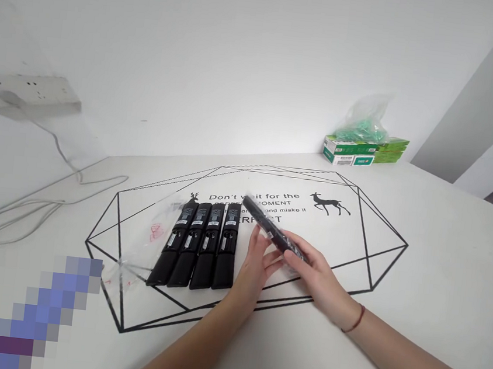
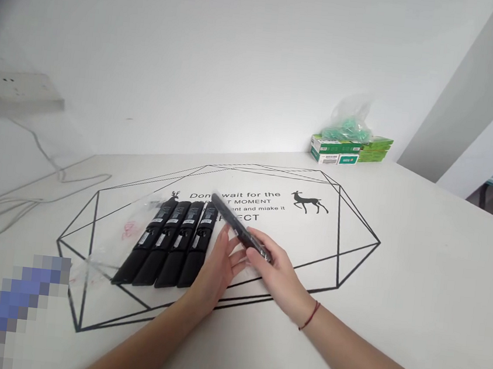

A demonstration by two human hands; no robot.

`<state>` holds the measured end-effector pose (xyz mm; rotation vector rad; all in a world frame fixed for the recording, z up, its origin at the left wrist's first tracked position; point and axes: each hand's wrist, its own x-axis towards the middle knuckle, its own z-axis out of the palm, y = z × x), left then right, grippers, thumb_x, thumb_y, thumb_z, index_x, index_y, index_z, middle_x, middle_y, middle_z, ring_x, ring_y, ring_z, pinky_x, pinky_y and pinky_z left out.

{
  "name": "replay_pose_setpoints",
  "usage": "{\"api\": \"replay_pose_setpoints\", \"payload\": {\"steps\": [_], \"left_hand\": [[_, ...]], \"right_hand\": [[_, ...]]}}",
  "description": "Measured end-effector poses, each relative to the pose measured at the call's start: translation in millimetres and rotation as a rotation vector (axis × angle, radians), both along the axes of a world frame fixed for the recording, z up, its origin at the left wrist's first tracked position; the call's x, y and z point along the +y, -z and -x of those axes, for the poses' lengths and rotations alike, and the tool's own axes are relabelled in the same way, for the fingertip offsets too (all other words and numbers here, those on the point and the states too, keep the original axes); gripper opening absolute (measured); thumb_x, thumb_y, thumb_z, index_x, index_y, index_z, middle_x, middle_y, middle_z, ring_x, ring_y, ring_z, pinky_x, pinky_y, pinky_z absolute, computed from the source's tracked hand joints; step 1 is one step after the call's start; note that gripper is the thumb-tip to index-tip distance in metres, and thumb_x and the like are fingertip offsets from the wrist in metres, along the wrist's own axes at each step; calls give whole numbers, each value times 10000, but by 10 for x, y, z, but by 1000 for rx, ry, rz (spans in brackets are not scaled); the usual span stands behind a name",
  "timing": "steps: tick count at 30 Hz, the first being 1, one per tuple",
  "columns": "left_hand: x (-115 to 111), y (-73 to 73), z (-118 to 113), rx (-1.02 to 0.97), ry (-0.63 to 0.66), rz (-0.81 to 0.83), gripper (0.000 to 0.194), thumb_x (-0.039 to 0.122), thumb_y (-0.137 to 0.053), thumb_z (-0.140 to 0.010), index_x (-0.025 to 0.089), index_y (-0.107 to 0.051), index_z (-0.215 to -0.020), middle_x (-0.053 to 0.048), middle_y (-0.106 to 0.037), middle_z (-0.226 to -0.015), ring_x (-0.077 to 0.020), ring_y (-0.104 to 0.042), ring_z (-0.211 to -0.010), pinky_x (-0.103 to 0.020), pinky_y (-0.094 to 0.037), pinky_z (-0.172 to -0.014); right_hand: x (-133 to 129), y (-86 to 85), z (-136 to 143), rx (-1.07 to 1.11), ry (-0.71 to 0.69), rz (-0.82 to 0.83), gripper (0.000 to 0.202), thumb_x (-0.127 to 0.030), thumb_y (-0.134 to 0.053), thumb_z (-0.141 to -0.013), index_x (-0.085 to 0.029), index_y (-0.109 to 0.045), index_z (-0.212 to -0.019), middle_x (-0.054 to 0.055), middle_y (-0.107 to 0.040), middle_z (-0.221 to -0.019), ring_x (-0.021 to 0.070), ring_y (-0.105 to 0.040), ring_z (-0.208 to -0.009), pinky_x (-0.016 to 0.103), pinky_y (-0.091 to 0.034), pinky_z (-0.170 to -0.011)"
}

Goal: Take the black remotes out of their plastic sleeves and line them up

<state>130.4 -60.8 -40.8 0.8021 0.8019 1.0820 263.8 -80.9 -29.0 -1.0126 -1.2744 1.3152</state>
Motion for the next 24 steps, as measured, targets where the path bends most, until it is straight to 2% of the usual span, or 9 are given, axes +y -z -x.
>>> {"api": "replay_pose_setpoints", "payload": {"steps": [3,6,8,11,14,16,19,21,24], "left_hand": [[-19,-38,38,12,34,-26,417,509,-489,-879,288,-528,-1229,-58,-572,-1294,-219,-587,-1123,-337,-513,-901],[-26,-99,94,14,58,-20,337,410,-597,-844,247,-584,-1140,-65,-594,-1263,-223,-585,-1121,-359,-491,-935],[-16,-147,137,-7,66,-28,328,390,-606,-842,226,-589,-1126,-77,-605,-1247,-230,-585,-1120,-384,-474,-957],[15,-219,201,-19,41,-69,331,379,-615,-837,215,-575,-1122,-87,-620,-1223,-245,-571,-1143,-417,-448,-981],[39,-287,254,42,5,-144,339,366,-628,-826,214,-560,-1122,-81,-653,-1151,-239,-565,-1146,-415,-421,-999],[42,-332,279,94,0,-186,330,348,-631,-822,214,-560,-1114,-69,-662,-1124,-229,-566,-1137,-397,-416,-995],[35,-400,303,140,21,-219,311,344,-627,-821,214,-567,-1097,-57,-664,-1108,-218,-579,-1096,-378,-424,-971],[31,-444,321,159,24,-238,308,359,-625,-822,207,-574,-1085,-58,-670,-1089,-211,-595,-1047,-371,-430,-954],[30,-505,357,175,3,-241,322,400,-585,-848,194,-581,-1095,-74,-675,-1085,-206,-606,-1005,-371,-447,-928]], "right_hand": [[-19,37,-14,-255,61,-224,375,-345,-582,-845,-285,-579,-1215,76,-516,-1240,233,-494,-1174,401,-410,-1009],[-47,46,-30,-390,70,-335,459,-357,-611,-827,-308,-538,-1278,79,-478,-1260,239,-466,-1198,411,-394,-1033],[-60,35,-33,-351,110,-258,566,-413,-607,-832,-334,-432,-1364,72,-420,-1356,242,-435,-1233,426,-381,-1047],[-62,4,-20,-102,109,-1,613,-481,-572,-850,-338,-339,-1399,71,-396,-1413,237,-493,-1185,436,-418,-1008],[-55,-23,3,224,-121,232,536,-494,-538,-874,-259,-416,-1341,101,-551,-1247,228,-615,-1013,431,-467,-943],[-52,-30,10,354,-254,306,466,-455,-531,-892,-217,-479,-1289,94,-622,-1090,213,-652,-895,399,-503,-863],[-51,-27,4,438,-300,328,326,-389,-546,-897,-196,-581,-1158,48,-635,-895,149,-624,-719,297,-511,-693],[-56,-22,-3,472,-320,352,275,-387,-536,-902,-182,-622,-1064,42,-632,-852,120,-581,-649,262,-487,-620],[-79,-13,-2,472,-339,407,218,-353,-579,-878,-168,-644,-972,54,-645,-867,134,-593,-724,280,-501,-691]]}}
